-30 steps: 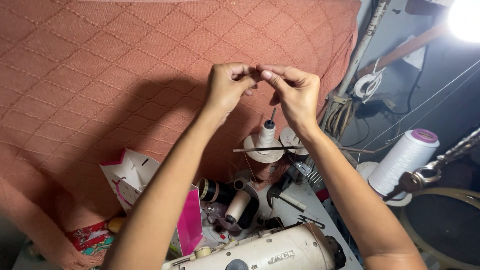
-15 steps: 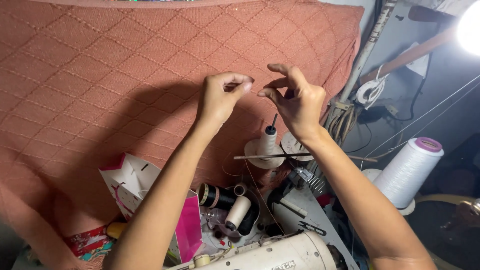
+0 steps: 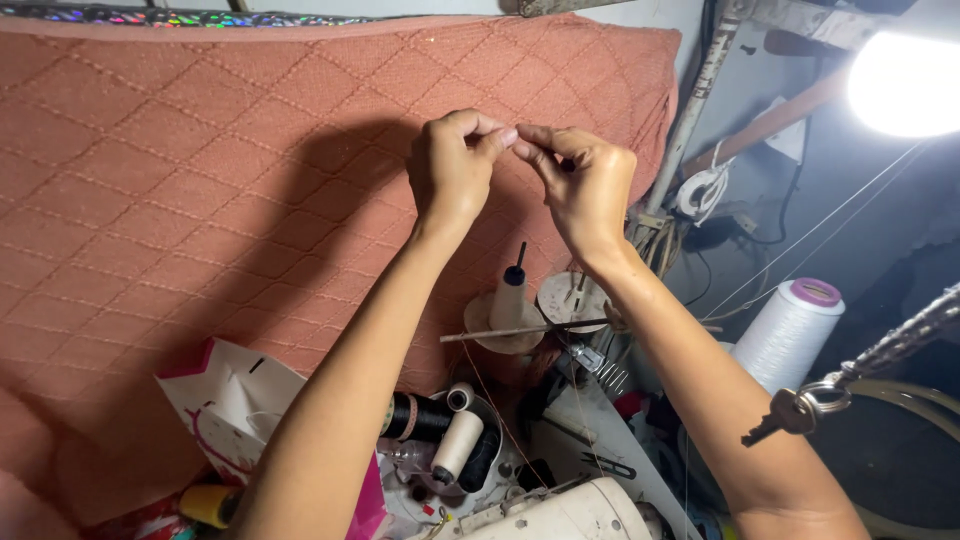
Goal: Replacing thread spools and threading an industrial sewing machine.
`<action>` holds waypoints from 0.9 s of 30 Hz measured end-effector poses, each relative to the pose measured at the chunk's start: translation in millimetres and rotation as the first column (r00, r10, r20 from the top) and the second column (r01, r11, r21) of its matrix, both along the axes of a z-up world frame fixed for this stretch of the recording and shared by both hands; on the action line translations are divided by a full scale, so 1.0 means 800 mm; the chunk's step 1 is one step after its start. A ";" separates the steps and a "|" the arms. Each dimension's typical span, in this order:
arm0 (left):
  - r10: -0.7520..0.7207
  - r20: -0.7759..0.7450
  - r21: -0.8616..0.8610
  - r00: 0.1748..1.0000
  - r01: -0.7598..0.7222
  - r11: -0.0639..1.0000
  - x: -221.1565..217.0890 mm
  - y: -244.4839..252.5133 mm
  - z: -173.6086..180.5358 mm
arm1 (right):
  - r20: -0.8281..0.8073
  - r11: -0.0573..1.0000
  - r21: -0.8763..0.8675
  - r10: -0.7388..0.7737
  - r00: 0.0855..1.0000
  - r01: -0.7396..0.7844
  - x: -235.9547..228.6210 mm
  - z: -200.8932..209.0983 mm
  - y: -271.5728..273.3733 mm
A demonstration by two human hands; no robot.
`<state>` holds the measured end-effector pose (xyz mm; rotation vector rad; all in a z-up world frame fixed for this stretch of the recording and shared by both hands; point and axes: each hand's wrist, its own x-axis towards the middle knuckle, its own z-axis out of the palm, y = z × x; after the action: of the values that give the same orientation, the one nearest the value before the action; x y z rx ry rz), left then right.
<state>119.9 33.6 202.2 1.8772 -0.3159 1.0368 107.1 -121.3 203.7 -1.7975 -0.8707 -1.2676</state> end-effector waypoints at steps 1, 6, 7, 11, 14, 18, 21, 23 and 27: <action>-0.034 0.025 -0.034 0.999 0.035 0.999 0.005 -0.003 0.003 | -0.027 1.000 0.022 0.020 0.999 -0.019 0.008 0.002 -0.004; -0.079 0.036 -0.124 0.996 0.082 0.989 0.036 -0.017 0.028 | -0.085 0.999 -0.037 0.030 0.996 -0.033 0.007 0.025 -0.007; -0.086 0.175 -0.071 0.981 0.100 0.992 0.053 -0.017 0.030 | 0.006 0.996 -0.089 -0.002 1.000 0.002 0.021 0.029 -0.010; -0.014 0.228 -0.106 0.974 0.039 0.994 0.131 -0.011 0.053 | 0.202 0.971 -0.078 -0.206 0.958 0.225 0.089 0.051 -0.027; 0.036 0.274 -0.068 0.961 -0.018 0.998 0.155 -0.004 0.082 | 0.391 0.976 -0.091 -0.150 0.908 0.200 0.111 0.085 -0.023; 0.109 0.399 -0.123 0.911 -0.064 0.990 0.229 -0.005 0.083 | 0.464 0.933 -0.047 -0.296 0.835 0.357 0.163 0.097 -0.024; 0.177 0.433 -0.102 0.884 -0.147 0.984 0.258 -0.010 0.080 | 0.522 0.910 -0.073 -0.314 0.793 0.408 0.179 0.096 -0.023; -0.011 0.410 -0.105 0.912 0.060 0.993 0.249 -0.015 0.084 | 0.487 0.932 -0.107 -0.256 0.835 0.348 0.173 0.094 -0.020; -0.106 0.212 -0.144 0.971 0.139 0.980 0.230 -0.020 0.083 | 0.497 0.948 -0.091 -0.221 0.839 0.304 0.171 0.091 -0.017</action>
<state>303.7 17.5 268.8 1.5928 -0.4502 1.1375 244.1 -134.8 276.2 -1.8015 -1.0459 -1.9312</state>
